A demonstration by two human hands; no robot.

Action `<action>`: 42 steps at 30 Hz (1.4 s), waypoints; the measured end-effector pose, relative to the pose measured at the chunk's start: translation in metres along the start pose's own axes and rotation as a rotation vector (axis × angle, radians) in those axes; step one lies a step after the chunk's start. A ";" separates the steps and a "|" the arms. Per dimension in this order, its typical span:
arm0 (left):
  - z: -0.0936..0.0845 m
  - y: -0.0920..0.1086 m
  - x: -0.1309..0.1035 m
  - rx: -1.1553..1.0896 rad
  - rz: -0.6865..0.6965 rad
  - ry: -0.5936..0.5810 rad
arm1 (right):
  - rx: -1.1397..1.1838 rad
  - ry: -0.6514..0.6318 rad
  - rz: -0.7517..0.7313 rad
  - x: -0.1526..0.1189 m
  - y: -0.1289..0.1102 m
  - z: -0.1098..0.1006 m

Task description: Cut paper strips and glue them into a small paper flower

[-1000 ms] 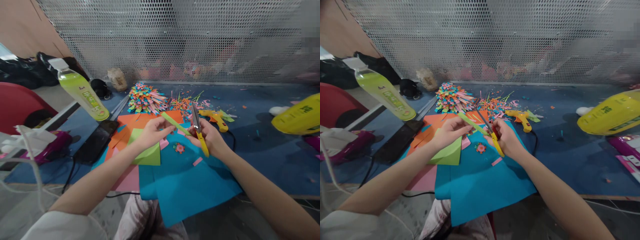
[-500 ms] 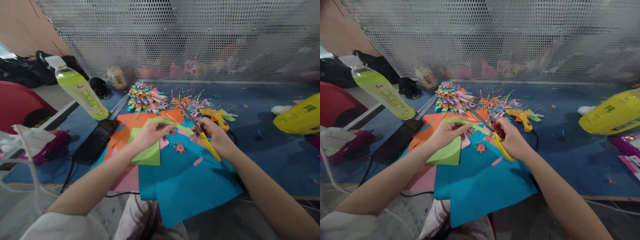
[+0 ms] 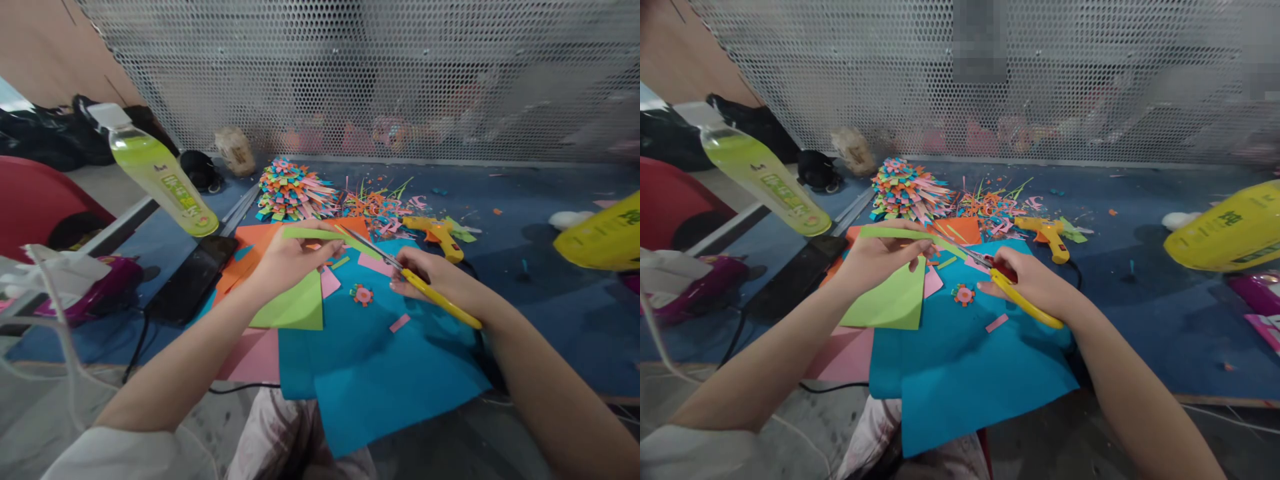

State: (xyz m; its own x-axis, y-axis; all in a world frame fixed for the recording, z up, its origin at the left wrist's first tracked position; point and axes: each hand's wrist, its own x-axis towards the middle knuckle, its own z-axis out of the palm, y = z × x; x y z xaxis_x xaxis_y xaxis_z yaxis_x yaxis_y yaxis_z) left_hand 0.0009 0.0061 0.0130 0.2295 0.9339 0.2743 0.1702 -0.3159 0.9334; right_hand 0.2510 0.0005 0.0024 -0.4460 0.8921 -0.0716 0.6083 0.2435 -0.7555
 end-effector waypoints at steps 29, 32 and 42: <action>-0.001 -0.004 0.000 0.064 -0.065 0.054 | -0.196 -0.041 0.055 -0.001 -0.012 0.003; -0.001 -0.003 -0.001 0.034 -0.076 0.041 | -0.191 -0.047 0.092 -0.002 -0.013 0.003; 0.000 -0.001 -0.001 -0.023 -0.136 0.032 | -0.192 -0.068 0.122 -0.001 -0.013 0.003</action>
State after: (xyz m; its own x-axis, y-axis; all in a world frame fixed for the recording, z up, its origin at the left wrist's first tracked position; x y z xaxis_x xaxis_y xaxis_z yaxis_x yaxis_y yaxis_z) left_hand 0.0008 0.0057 0.0118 0.1754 0.9727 0.1520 0.1756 -0.1828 0.9673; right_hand 0.2412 -0.0047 0.0101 -0.4006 0.8935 -0.2031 0.7712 0.2090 -0.6013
